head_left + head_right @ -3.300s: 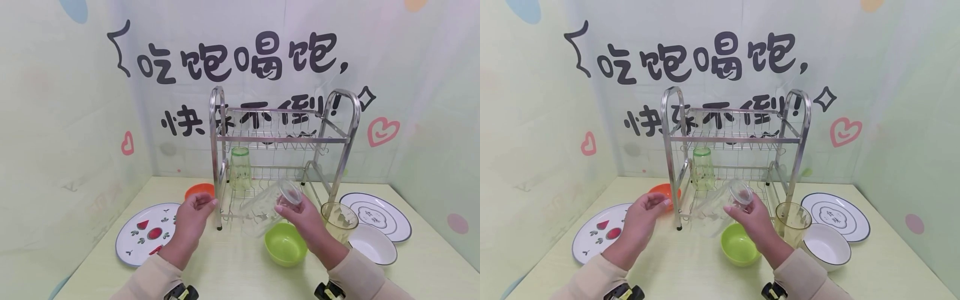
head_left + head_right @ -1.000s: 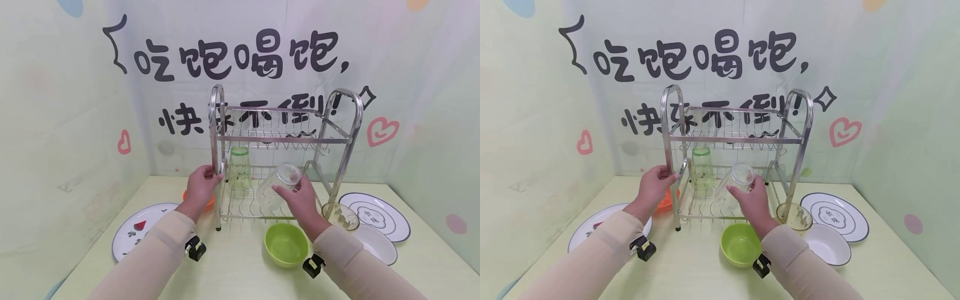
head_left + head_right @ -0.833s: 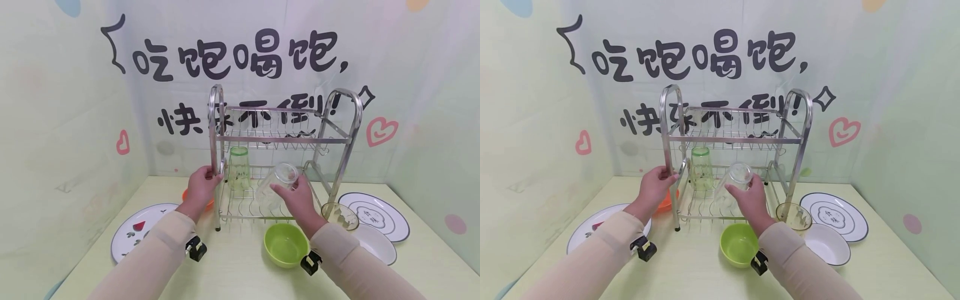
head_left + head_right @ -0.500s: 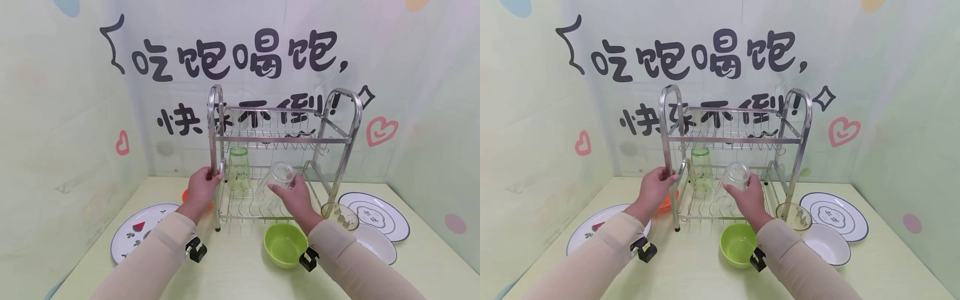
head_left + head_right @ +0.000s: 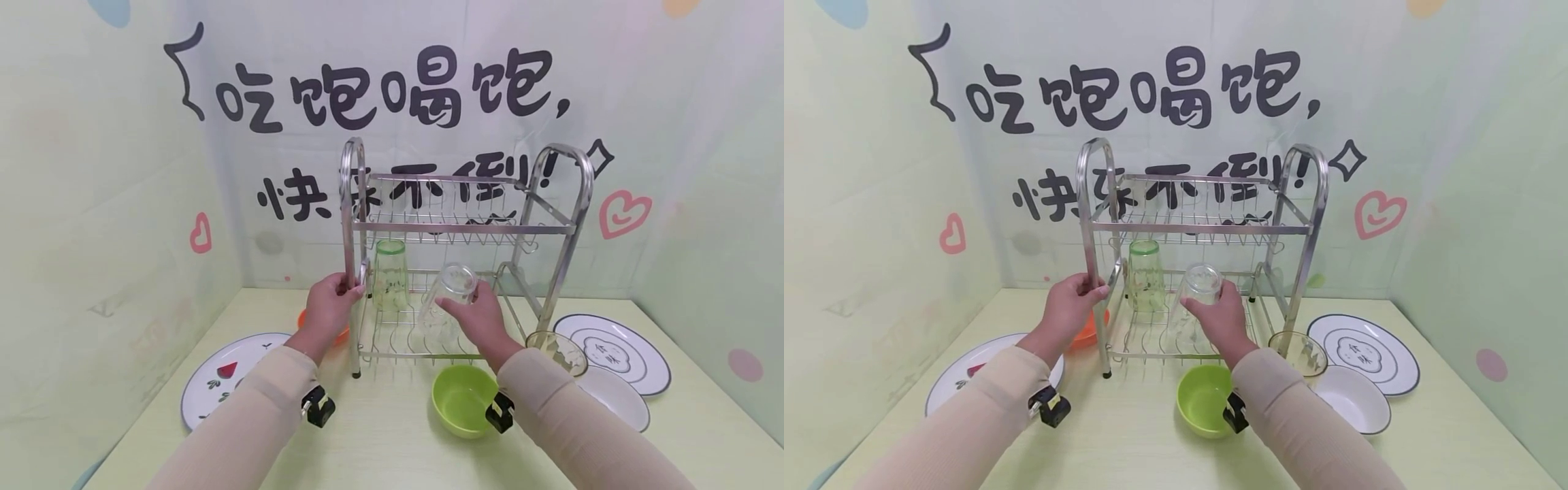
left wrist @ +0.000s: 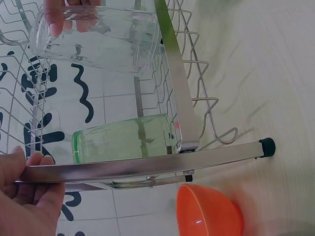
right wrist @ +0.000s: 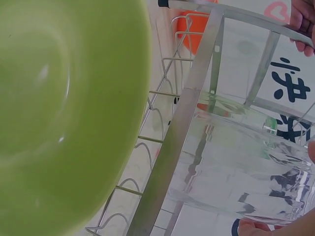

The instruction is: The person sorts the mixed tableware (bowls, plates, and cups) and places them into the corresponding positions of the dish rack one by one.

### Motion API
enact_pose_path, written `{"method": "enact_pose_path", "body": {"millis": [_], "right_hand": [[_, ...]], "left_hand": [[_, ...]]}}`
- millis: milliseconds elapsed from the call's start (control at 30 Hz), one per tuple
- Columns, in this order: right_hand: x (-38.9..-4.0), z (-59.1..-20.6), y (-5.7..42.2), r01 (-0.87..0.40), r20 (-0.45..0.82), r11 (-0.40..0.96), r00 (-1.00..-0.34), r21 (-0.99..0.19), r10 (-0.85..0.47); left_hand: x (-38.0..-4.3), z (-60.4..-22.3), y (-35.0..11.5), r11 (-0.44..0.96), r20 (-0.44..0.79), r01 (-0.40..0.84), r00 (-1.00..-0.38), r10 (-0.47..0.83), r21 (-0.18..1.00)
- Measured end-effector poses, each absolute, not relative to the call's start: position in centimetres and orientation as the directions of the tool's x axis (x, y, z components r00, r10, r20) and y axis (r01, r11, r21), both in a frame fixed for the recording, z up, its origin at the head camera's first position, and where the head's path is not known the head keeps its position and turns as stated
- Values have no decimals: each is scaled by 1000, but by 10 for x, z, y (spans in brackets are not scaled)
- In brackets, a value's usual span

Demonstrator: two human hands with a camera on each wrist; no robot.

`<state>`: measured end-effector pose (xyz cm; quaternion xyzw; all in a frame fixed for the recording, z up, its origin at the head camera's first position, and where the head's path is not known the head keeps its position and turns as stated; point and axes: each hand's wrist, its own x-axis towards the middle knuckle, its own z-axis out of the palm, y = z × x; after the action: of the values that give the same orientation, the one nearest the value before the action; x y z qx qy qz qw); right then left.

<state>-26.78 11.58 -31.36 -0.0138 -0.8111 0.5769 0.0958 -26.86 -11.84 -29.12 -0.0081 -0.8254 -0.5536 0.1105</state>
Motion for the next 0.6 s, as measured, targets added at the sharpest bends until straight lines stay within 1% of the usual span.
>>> {"method": "enact_pose_path", "body": {"millis": [333, 600], "right_hand": [[-276, -317, 115, -70, 120, 375, -987, -924, 111], [-281, -320, 110, -54, 96, 389, -992, -920, 88]], "left_hand": [[-270, -291, -119, 393, 182, 128, -978, -102, 911], [-268, -290, -119, 416, 212, 152, -972, -102, 897]]}}
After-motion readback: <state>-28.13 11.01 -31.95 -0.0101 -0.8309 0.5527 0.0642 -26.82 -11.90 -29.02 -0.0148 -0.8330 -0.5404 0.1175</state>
